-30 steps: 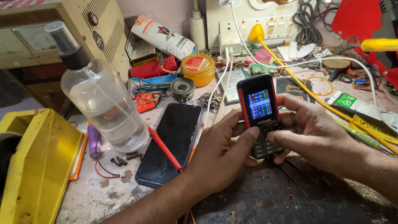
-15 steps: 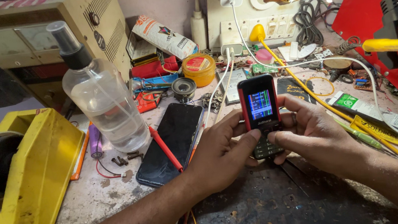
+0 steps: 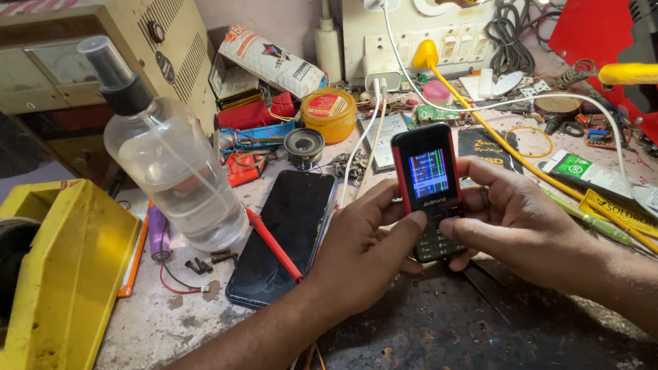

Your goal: The person disassembles a red feature phone, removes the back cover and battery, and uses tweezers to adjust internal components. They reassemble the phone and power it on to verify functionality, navigating the menu and checking the display.

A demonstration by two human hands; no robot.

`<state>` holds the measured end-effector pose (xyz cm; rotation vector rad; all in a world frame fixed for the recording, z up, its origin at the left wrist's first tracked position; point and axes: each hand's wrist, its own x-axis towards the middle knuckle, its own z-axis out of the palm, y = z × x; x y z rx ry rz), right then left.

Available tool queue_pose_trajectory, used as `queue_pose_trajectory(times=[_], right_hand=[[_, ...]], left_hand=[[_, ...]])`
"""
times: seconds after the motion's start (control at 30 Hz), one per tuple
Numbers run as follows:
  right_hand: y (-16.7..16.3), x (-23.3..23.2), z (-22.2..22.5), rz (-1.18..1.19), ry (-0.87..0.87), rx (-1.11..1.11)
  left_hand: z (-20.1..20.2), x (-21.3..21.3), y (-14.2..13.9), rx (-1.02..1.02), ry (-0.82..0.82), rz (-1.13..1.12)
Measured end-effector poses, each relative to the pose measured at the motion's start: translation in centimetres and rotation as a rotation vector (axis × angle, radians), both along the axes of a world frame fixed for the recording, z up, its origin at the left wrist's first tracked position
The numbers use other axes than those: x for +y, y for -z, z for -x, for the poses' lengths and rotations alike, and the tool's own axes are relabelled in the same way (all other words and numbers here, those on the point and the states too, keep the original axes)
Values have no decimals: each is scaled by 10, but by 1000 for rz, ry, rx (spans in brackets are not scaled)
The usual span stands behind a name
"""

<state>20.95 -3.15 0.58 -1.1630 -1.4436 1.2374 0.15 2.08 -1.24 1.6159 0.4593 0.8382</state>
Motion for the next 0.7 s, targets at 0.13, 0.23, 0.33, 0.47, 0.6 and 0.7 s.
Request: queue_pose_trajectory(times=[0.13,0.23,0.33,0.47,0.6,0.7], right_hand=[[-2,-1,1,7,9,-25],[-3,-1,1,14,9,-26],[-4,-1,0,11,0,-20],[-3,0,-1,-10,-27,5],[-1,0,-1,-16,8,-37],[-1,0,-3,-18,12,-38]], left_hand=[[0,0,0,7,-7,-11],[1,-1,-1,8,1,-8],[1,-1,-2,8,7,2],[2,-3,-3,18,1,-18],[3,-4,-4,-2,26,-6],[3,-5,-4,8,25,-26]])
